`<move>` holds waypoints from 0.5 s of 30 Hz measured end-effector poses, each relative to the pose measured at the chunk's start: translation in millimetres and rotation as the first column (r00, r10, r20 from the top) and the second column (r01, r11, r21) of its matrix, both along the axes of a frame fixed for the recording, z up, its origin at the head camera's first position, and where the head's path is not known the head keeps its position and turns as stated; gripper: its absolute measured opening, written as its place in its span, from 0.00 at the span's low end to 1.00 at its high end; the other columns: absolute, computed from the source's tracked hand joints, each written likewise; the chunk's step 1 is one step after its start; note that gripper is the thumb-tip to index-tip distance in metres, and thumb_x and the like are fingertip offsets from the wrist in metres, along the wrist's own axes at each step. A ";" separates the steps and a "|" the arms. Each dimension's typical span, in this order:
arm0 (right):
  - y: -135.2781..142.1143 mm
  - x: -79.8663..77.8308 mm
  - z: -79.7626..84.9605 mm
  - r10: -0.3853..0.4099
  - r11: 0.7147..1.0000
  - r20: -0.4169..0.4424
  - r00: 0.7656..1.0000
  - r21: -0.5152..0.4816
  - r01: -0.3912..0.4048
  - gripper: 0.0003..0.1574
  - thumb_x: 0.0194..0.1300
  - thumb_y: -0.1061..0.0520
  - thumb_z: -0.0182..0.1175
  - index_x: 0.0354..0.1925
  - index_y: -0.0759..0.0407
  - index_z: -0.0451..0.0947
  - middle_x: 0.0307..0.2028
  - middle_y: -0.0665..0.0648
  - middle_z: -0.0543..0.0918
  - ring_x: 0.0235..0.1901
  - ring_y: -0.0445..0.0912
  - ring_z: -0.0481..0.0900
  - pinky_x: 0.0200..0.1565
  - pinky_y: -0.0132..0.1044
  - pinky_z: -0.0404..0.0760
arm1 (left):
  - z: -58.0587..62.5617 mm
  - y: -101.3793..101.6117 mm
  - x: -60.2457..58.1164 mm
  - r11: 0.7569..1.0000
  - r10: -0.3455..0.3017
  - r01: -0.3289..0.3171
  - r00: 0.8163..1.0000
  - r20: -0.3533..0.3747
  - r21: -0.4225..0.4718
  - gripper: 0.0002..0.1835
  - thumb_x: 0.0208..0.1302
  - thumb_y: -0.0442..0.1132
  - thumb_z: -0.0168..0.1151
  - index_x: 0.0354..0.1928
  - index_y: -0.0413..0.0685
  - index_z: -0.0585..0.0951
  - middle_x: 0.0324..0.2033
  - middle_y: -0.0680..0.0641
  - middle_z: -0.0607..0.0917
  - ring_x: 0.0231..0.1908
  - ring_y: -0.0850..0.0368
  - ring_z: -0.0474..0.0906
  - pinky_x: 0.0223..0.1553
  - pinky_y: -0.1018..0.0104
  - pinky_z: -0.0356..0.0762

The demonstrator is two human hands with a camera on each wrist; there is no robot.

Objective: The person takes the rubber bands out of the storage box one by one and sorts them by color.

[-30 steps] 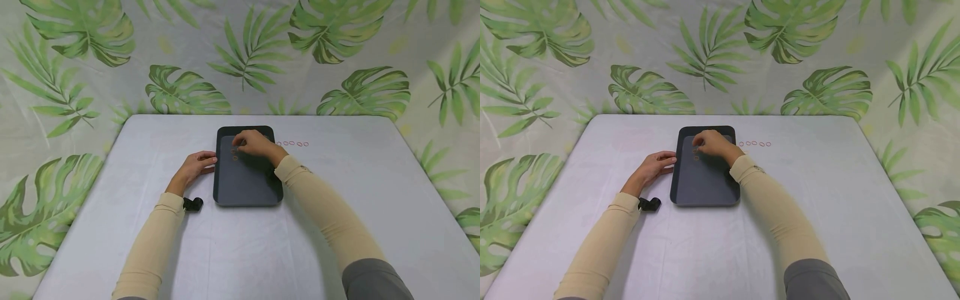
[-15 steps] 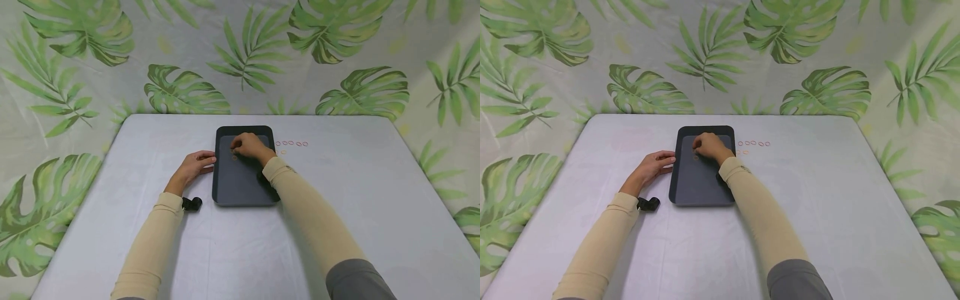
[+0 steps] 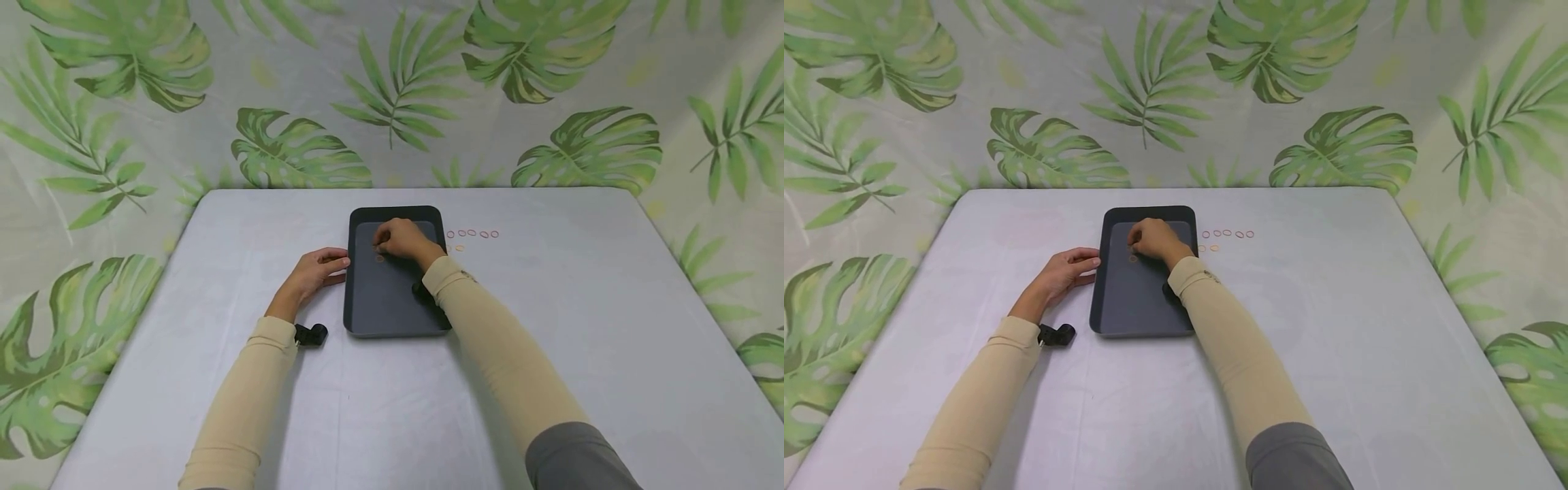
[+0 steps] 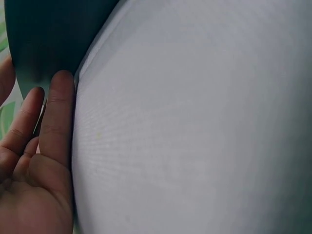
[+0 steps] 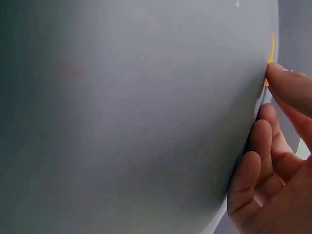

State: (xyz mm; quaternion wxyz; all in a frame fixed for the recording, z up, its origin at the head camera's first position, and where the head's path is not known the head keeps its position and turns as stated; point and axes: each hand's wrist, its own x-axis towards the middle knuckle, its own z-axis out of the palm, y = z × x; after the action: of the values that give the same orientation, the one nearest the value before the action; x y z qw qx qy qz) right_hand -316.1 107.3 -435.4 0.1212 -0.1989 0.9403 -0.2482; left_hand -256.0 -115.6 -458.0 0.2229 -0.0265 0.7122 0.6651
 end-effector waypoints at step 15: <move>-1.7 0.0 -3.5 -0.042 0.999 0.010 0.999 0.020 0.042 0.09 0.69 0.55 0.61 0.40 0.57 0.86 0.42 0.56 0.88 0.37 0.48 0.78 0.44 0.40 0.80 | 0.6 0.4 0.9 1.000 0.010 -0.010 1.000 0.008 0.006 0.25 0.71 0.38 0.61 0.67 0.40 0.72 0.61 0.42 0.76 0.55 0.59 0.78 0.63 0.60 0.81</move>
State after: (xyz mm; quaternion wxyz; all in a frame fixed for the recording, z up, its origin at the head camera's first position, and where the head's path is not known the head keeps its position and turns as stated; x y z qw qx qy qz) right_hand -316.1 105.7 -438.9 0.1226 -0.1767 0.9460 -0.2425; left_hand -255.2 -115.1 -457.3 0.2226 -0.0320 0.7092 0.6682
